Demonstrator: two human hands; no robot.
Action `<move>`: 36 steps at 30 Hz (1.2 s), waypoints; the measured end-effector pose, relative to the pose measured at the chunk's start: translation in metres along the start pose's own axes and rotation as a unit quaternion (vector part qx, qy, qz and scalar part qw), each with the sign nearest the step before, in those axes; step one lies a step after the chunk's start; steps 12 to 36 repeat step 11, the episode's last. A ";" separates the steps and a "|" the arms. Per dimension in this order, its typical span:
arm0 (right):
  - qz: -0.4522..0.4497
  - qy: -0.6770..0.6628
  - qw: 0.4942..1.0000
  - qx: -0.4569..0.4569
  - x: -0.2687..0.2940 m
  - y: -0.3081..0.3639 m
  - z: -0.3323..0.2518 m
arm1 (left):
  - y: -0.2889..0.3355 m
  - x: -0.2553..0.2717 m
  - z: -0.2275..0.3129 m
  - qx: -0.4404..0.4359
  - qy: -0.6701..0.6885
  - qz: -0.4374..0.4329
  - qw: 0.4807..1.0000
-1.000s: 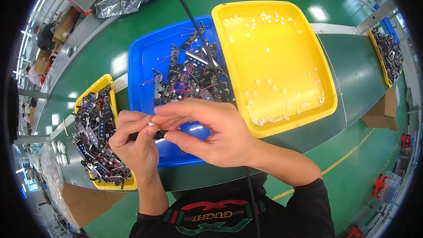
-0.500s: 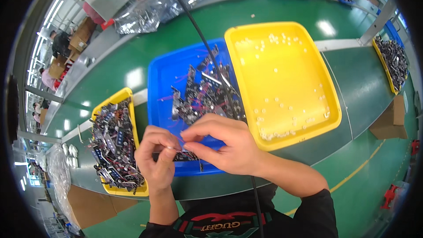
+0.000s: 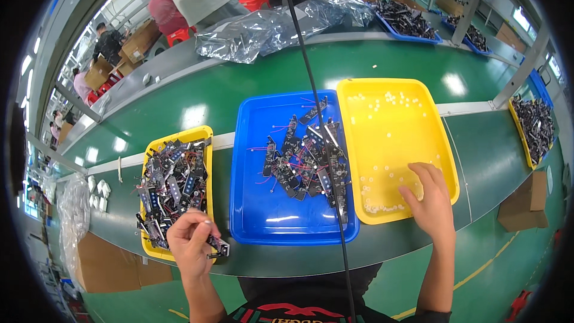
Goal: The person sits at a workstation and repeatedly picks up small circuit boards from a blue tray. They attach small white cylindrical components to the boards by hand, then place the assembled units into a yellow tray. The process is repetitive and involves handling multiple electronic components.
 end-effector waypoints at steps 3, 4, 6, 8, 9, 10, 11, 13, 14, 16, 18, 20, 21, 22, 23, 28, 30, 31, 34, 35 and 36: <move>-0.032 0.066 0.997 0.012 -0.011 0.015 0.009 | 0.009 0.010 0.013 -0.019 -0.034 0.011 0.999; -0.051 0.072 0.996 0.011 -0.018 0.017 0.009 | 0.010 0.011 0.019 -0.035 -0.036 0.015 0.999; -0.081 0.071 0.994 0.001 -0.023 0.020 0.010 | 0.012 0.014 0.034 -0.067 -0.042 0.024 0.997; -0.107 0.055 0.993 -0.013 -0.024 0.018 0.009 | 0.014 0.024 0.048 -0.083 -0.063 0.028 0.994; -0.106 0.075 0.991 -0.012 -0.025 0.014 0.008 | 0.016 0.033 0.059 -0.094 -0.086 0.040 0.991; -0.106 0.096 0.990 -0.011 -0.027 0.010 0.009 | 0.018 0.043 0.070 -0.102 -0.107 0.053 0.988; -0.105 0.118 0.987 -0.010 -0.029 0.007 0.010 | 0.021 0.058 0.079 -0.102 -0.126 0.070 0.984; -0.105 0.118 0.987 -0.010 -0.029 0.007 0.010 | 0.021 0.058 0.079 -0.102 -0.126 0.070 0.984; -0.105 0.118 0.987 -0.010 -0.029 0.007 0.010 | 0.021 0.058 0.079 -0.102 -0.126 0.070 0.984; -0.105 0.118 0.987 -0.010 -0.029 0.007 0.010 | 0.021 0.058 0.079 -0.102 -0.126 0.070 0.984; -0.105 0.118 0.987 -0.010 -0.029 0.007 0.010 | 0.021 0.058 0.079 -0.102 -0.126 0.070 0.984; -0.105 0.118 0.987 -0.010 -0.029 0.007 0.010 | 0.021 0.058 0.079 -0.102 -0.126 0.070 0.984; -0.105 0.118 0.987 -0.010 -0.029 0.007 0.010 | 0.021 0.058 0.079 -0.102 -0.126 0.070 0.984; -0.105 0.118 0.987 -0.010 -0.029 0.007 0.010 | 0.021 0.058 0.079 -0.102 -0.126 0.070 0.984; -0.105 0.118 0.987 -0.010 -0.029 0.007 0.010 | 0.021 0.058 0.079 -0.102 -0.126 0.070 0.984; -0.105 0.118 0.987 -0.010 -0.029 0.007 0.010 | 0.021 0.058 0.079 -0.102 -0.126 0.070 0.984; -0.105 0.118 0.987 -0.010 -0.029 0.007 0.010 | 0.021 0.058 0.079 -0.102 -0.126 0.070 0.984; -0.105 0.118 0.987 -0.010 -0.029 0.007 0.010 | 0.021 0.058 0.079 -0.102 -0.126 0.070 0.984; -0.105 0.118 0.987 -0.010 -0.029 0.007 0.010 | 0.021 0.058 0.079 -0.102 -0.126 0.070 0.984; -0.105 0.118 0.987 -0.010 -0.029 0.007 0.010 | 0.021 0.058 0.079 -0.102 -0.126 0.070 0.984; -0.105 0.118 0.987 -0.010 -0.029 0.007 0.010 | 0.021 0.058 0.079 -0.102 -0.126 0.070 0.984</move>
Point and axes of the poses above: each hand's wrist, its own y-axis away from the middle knuckle, its own x-axis out of the back of the hand, z = x × y, the point moved 8 cm from there along -y, towards the middle knuckle, and after that the axes turned 15 degrees about y, right-handed, at the moved point
